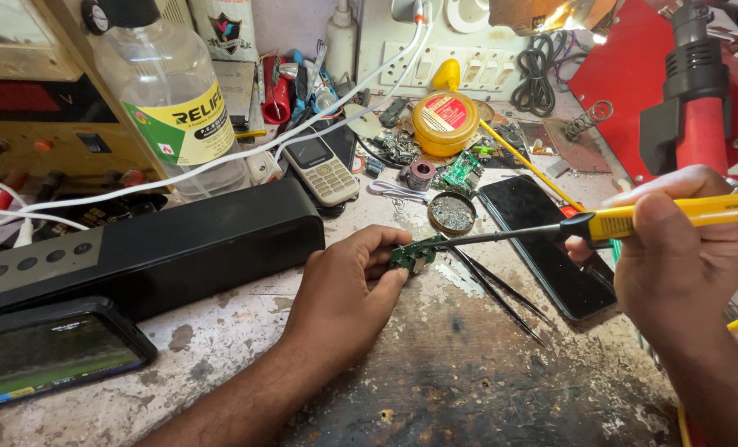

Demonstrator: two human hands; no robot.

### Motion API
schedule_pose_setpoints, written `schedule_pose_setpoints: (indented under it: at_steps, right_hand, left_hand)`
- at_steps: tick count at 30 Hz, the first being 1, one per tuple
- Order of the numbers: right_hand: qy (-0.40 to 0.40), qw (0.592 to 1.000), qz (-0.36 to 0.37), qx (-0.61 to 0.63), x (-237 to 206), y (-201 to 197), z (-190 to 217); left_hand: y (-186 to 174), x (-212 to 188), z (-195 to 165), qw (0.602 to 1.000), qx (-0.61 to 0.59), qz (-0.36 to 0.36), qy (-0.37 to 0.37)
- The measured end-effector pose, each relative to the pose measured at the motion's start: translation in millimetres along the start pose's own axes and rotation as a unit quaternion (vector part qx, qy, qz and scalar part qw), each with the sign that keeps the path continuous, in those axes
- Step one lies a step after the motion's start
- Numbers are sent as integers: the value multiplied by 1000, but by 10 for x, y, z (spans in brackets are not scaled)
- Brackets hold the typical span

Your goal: The person opens the plastic casing of a neckband earphone, works on the internal wiring by hand, and uses tweezers to handle small parts. They then solder a small green circuit board with a soldering iron and reassemble the earphone casing, pressing the halves together at the end.

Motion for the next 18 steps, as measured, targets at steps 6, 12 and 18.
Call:
schedule_pose_setpoints:
  at_steps: [6, 12, 18]
  right_hand:
    - [-22, 1000, 4, -6, -6, -13, 12]
    - [-63, 992, -10, -109, -101, -87, 51]
    - [-66, 989, 2, -130, -127, -87, 57]
  left_hand:
    - [-13, -2, 50, 999, -16, -1, -41]
    - [-6, 16, 52, 998, -47, -3, -35]
    - [11, 18, 79, 999, -24, 2, -34]
Point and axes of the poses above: each hand's wrist, its own x-axis towards the middle knuckle, its own y-axis out of the palm, z = x × y, the point moved 10 cm from there along x, towards the middle knuckle, and after that the axes turned 1 degree about -y, right-handed, at the moved point
